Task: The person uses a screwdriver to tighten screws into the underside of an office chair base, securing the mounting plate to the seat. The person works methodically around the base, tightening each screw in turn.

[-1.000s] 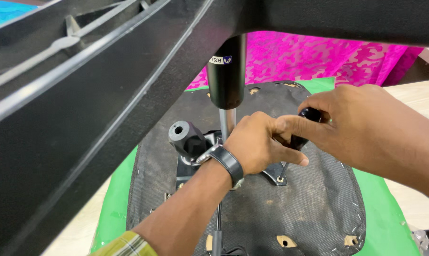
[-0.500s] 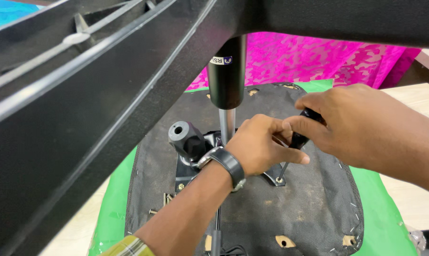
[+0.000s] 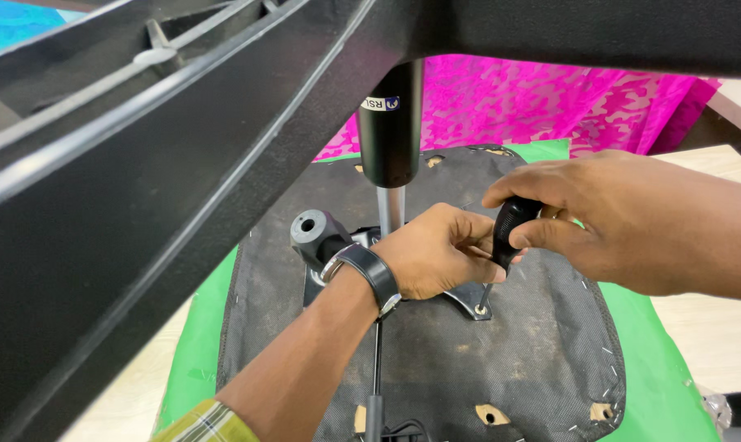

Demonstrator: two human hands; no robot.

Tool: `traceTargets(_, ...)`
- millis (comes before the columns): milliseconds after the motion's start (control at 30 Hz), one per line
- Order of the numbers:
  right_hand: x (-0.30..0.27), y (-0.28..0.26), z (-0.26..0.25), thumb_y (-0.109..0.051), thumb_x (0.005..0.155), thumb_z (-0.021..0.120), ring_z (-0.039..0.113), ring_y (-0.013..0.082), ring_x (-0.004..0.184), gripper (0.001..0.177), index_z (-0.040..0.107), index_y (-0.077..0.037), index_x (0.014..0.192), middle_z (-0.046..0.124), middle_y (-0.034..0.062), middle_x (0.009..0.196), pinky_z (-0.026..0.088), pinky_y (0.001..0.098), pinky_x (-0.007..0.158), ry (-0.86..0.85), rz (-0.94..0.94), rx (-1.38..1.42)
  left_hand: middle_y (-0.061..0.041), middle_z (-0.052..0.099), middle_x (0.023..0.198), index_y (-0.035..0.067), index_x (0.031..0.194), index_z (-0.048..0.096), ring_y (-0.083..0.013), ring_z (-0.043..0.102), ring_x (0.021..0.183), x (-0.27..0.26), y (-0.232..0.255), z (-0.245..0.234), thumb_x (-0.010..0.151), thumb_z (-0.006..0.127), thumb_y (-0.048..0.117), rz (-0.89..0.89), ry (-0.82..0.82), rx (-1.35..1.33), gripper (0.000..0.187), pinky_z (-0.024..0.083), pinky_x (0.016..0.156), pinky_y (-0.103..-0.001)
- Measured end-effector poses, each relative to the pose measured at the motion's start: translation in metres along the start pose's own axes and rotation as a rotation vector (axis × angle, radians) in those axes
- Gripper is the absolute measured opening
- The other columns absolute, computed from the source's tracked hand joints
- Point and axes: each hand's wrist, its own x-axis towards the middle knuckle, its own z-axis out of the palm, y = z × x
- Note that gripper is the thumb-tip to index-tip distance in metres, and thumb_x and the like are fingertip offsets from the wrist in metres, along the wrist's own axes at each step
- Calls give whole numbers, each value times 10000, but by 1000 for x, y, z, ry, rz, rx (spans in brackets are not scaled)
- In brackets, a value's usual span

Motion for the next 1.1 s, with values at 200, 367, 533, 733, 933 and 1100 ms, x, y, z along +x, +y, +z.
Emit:
traceTargets(200, -1, 9, 5, -355, 912, 609, 761, 282, 1010, 549, 625, -268, 1453, 780, 17, 1216, 564, 455, 850, 132, -346, 86, -54, 690, 698, -3, 715, 661, -142, 604, 669, -15, 9, 10, 744, 893, 138, -9, 205, 262, 272, 509, 646, -348)
traceTargets(367, -17, -33, -4, -501, 1035, 461, 739, 316, 757, 449, 591, -154, 1289, 750, 177, 838, 557, 435, 747, -102, 240, -12, -24, 755, 716, 92, 771, 724, -174, 727, 660, -22, 17, 23, 653, 888, 360, -50, 342, 509, 337, 556, 651, -338)
traceTargets(533, -22, -38, -6, -509, 1074, 392, 691, 313, 675, 577, 760, -80, 960, 716, 158, 713, 548, 442, 685, 103, 193, -102, -26, 750, 727, 115, 772, 732, -186, 728, 661, -17, 22, 34, 583, 888, 496, -52, 430, 626, 452, 563, 654, -332)
traceTargets(733, -5, -11, 7, -373, 1003, 450, 703, 269, 718, 328, 729, -207, 1053, 705, 63, 830, 554, 450, 703, 121, -60, -233, -29, 676, 727, 55, 803, 670, -159, 658, 684, -10, 12, 29, 596, 941, 391, -52, 338, 506, 479, 546, 652, -341)
traceTargets(933, -4, -7, 1, -368, 1007, 477, 709, 267, 698, 303, 683, -160, 1087, 687, 65, 807, 544, 436, 700, 63, -70, -244, 56, 670, 843, 131, 928, 694, -67, 630, 766, -11, 3, 5, 693, 886, 167, 44, 163, 72, 305, 551, 765, -292)
traceTargets(1100, -3, -17, -11, -336, 987, 508, 709, 289, 625, 277, 668, -129, 1077, 691, 86, 634, 531, 444, 676, 44, 4, -119, 39, 636, 817, 60, 796, 635, -63, 631, 753, -5, 4, -3, 745, 846, 112, 60, 76, 11, 223, 566, 765, -292)
